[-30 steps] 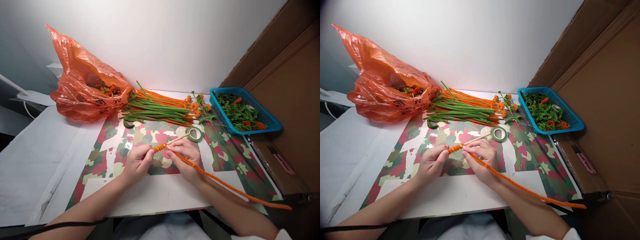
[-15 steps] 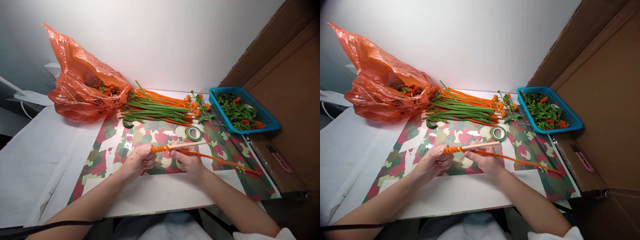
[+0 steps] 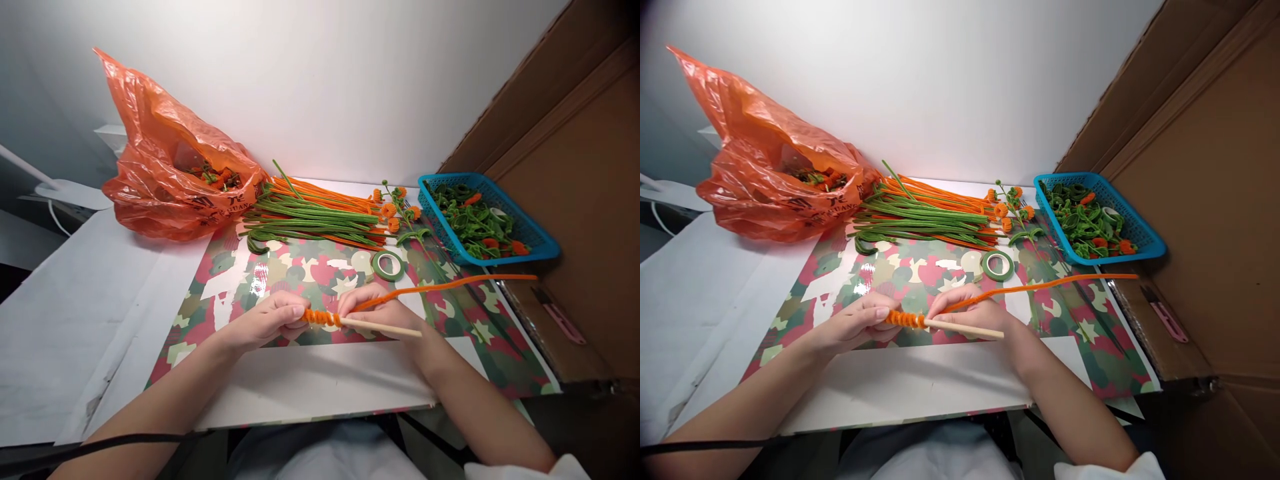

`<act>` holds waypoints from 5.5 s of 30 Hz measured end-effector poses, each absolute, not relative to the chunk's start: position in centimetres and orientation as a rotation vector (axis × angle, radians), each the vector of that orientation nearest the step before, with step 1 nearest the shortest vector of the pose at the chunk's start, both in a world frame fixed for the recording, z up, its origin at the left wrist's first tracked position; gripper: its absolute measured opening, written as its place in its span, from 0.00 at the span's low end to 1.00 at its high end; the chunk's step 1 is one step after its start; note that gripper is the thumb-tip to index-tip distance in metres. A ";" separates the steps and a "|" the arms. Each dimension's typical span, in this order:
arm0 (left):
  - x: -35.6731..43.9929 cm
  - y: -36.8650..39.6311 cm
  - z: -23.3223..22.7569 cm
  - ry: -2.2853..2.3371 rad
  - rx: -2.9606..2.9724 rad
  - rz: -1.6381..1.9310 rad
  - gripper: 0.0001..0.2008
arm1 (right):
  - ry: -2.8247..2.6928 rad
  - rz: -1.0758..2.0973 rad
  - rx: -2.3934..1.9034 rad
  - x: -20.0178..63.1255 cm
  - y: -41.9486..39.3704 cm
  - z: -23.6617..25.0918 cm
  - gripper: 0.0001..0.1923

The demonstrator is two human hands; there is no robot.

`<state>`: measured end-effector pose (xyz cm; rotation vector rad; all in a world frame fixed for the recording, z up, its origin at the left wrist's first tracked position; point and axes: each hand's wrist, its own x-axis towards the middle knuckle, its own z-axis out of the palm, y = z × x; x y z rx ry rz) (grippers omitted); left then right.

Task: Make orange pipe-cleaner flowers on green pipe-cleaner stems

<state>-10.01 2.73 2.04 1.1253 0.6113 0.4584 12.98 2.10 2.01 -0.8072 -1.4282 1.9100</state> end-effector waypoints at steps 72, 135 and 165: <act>-8.2 2.3 0.5 0.679 0.793 0.726 0.27 | -0.953 1.298 -1.102 11.1 1.6 0.2 0.14; -8.8 1.3 1.9 0.780 1.691 0.610 0.18 | -1.114 1.898 -0.896 11.0 1.3 1.0 0.14; -9.0 2.1 1.4 1.283 2.234 0.328 0.15 | -1.911 0.363 -1.079 11.1 1.0 0.9 0.03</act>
